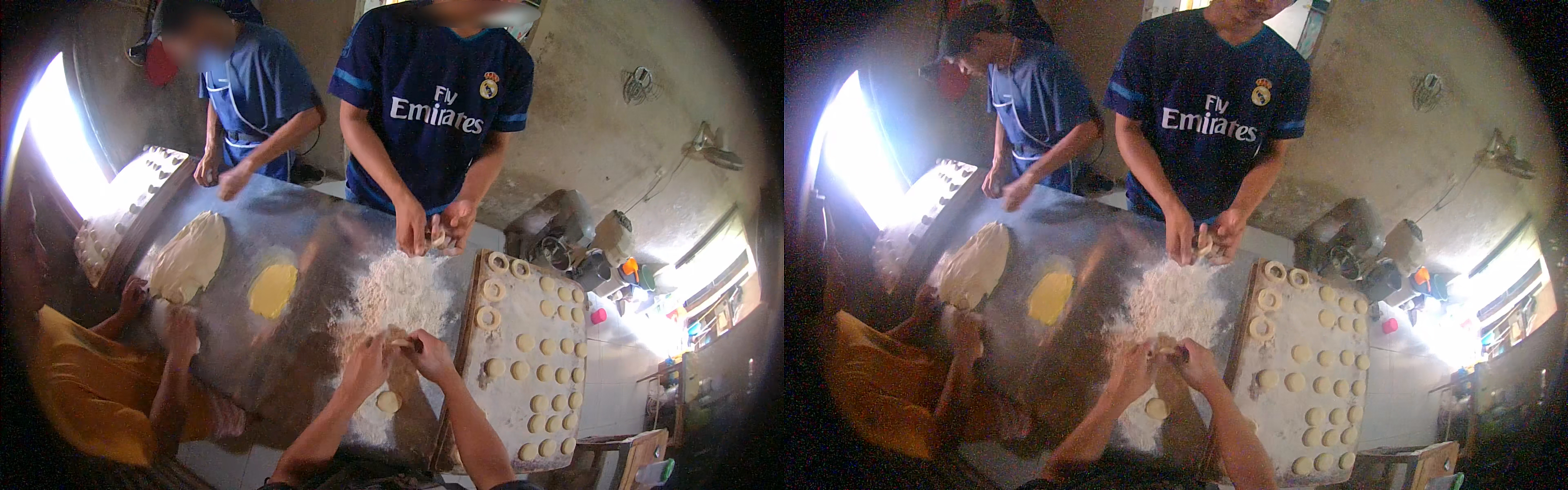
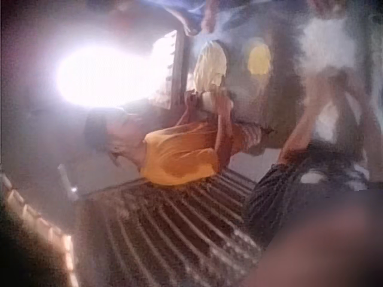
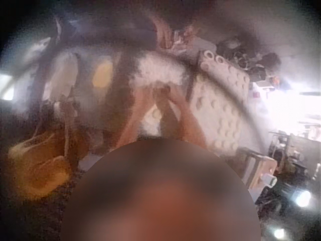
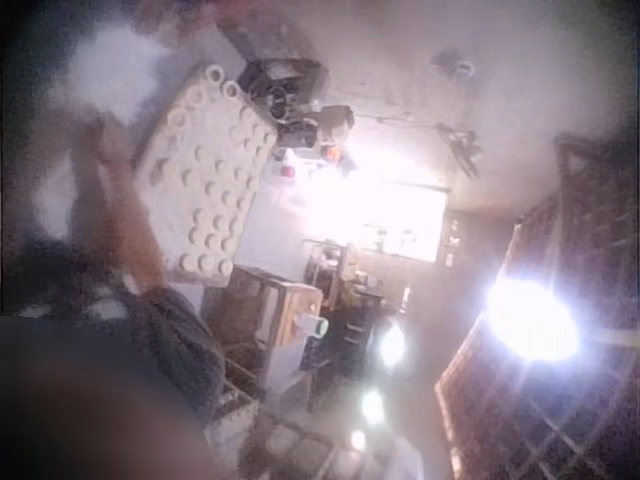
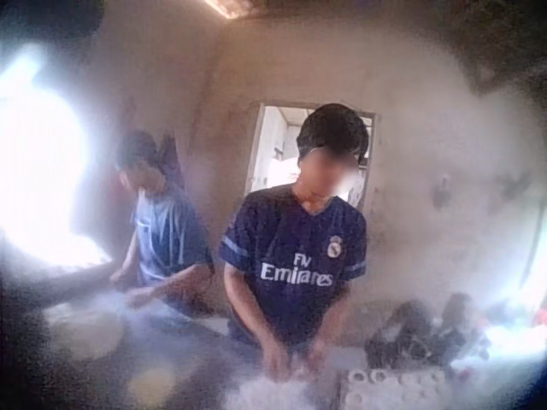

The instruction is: The person shapes small dough balls into ring shapes by hand and places them on a wooden board. They then carry the board to a multi-tiered rack and place it among other boards of dough.

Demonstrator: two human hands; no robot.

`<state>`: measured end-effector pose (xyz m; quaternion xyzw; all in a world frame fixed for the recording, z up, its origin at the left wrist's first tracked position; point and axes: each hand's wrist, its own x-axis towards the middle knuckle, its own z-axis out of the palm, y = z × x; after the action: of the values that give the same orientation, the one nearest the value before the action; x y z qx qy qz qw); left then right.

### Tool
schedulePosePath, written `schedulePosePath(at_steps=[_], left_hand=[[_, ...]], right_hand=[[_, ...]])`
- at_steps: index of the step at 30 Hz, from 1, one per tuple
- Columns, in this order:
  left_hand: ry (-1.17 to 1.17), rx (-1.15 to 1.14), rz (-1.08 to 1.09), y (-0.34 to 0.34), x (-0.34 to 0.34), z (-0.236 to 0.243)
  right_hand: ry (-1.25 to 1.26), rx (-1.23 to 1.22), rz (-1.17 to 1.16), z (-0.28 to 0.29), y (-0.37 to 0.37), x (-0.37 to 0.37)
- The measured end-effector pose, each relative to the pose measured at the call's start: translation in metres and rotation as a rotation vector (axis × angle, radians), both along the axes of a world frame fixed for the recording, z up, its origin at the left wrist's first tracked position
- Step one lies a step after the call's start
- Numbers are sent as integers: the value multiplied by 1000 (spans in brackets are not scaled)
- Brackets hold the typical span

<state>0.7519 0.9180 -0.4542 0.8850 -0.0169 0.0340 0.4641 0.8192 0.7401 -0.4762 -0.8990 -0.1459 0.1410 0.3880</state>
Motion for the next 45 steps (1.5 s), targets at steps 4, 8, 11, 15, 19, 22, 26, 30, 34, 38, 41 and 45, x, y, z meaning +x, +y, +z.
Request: schedulePosePath(at_steps=[4, 8, 11, 15, 19, 22, 26, 30, 34, 38, 41, 45], left_hand=[[113, -338, -69, -2, 10, -10], [128, -282, -166, -2, 20, 33], [-203, -91, -157, -24, 20, 35], [-414, -155, 112, -56, 21, 14], [-298, -775, -131, -54, 7, 9], [-9, -1534, -83, -61, -2, -5], [284, -1426, 177, -64, -8, 33], [-94, -429, -48, -80, -16, 8], [-114, -300, -130, -108, -25, 42], [-236, -252, -134, -131, -31, 29], [-215, -328, -140, -152, -34, 23], [-225, -290, -192, -176, -33, 31]], right_hand=[[-57, 303, -104, 20, -9, -22], [-259, 193, -247, 15, -11, -27], [-427, 353, -406, -9, 1, -15], [283, 1062, -194, 21, 1, -35], [470, 1202, -95, 29, -32, -47], [306, 1308, -107, 27, -30, -66], [-61, 622, -225, 51, -14, -81], [391, 1280, -422, 43, -32, -85], [217, 1219, -367, 58, -52, -100], [87, 1148, -295, 56, -80, -108], [38, 1232, -51, 36, -104, -107], [189, 1220, -500, 20, -128, -107]])
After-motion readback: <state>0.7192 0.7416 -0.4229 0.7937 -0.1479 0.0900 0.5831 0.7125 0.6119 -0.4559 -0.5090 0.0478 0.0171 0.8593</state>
